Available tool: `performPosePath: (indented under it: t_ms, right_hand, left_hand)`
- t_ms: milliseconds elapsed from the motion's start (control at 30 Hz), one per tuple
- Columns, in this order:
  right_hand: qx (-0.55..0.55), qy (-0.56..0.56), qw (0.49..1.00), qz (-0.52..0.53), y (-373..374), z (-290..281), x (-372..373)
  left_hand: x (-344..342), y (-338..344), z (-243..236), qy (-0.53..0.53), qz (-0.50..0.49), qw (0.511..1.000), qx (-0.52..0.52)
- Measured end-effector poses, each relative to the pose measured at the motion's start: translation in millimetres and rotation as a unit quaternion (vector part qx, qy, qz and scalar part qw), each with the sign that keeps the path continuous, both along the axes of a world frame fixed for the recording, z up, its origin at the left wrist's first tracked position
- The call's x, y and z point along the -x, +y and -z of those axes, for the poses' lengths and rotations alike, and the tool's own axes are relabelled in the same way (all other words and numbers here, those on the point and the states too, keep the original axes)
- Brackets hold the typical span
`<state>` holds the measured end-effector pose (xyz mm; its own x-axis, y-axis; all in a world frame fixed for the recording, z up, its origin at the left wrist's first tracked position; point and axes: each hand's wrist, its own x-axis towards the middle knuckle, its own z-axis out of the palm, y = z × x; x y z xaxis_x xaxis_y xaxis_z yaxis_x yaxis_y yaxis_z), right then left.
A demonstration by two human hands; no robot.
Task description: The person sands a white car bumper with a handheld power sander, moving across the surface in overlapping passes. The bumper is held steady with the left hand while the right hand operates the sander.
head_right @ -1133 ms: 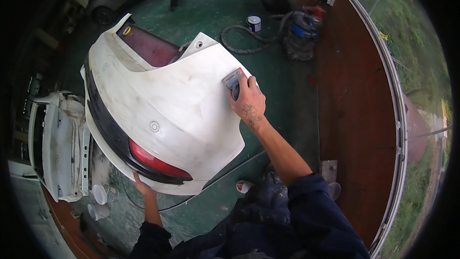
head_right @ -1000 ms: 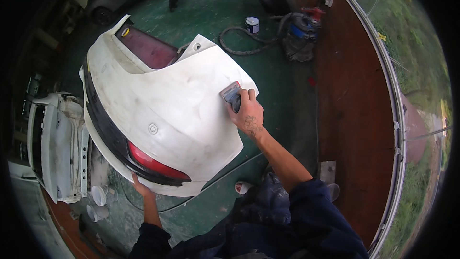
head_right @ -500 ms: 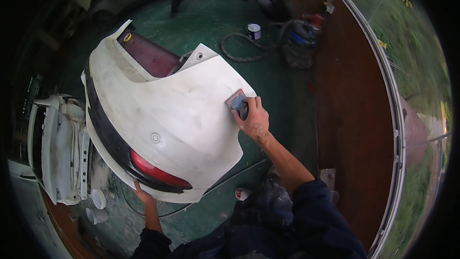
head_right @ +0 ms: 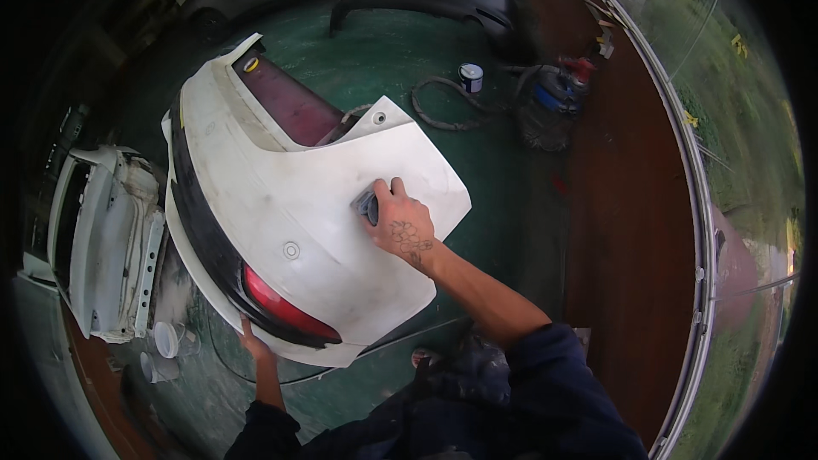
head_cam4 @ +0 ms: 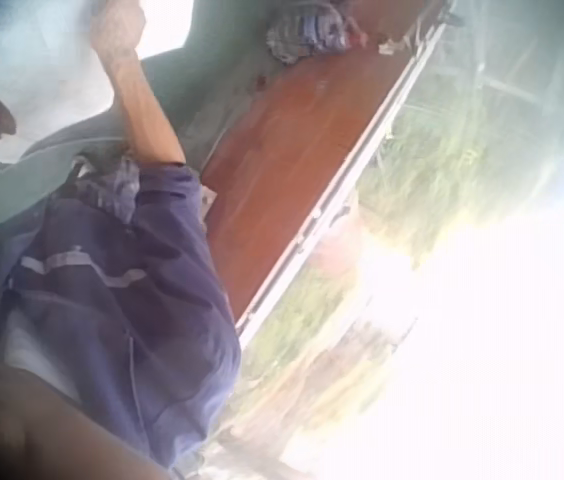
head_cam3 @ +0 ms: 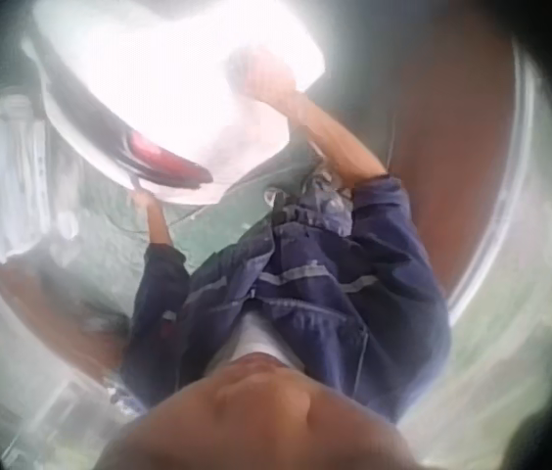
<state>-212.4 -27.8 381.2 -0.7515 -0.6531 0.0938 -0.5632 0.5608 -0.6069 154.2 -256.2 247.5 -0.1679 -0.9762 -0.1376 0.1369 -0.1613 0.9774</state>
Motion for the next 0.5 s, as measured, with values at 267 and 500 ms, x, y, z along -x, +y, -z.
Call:
performPosePath:
  t_ms: [267, 500]
  right_hand:
    - [-0.011, 0.094, 0.992, -0.088, -62, -36, 42]
    - [0.016, 0.005, 0.983, -0.181, -57, -55, -32]
  left_hand:
    - [6, 4, -2, -0.01, -0.039, 0.999, 0.002]
    - [2, 7, 1, -0.035, -0.083, 0.996, 0.029]
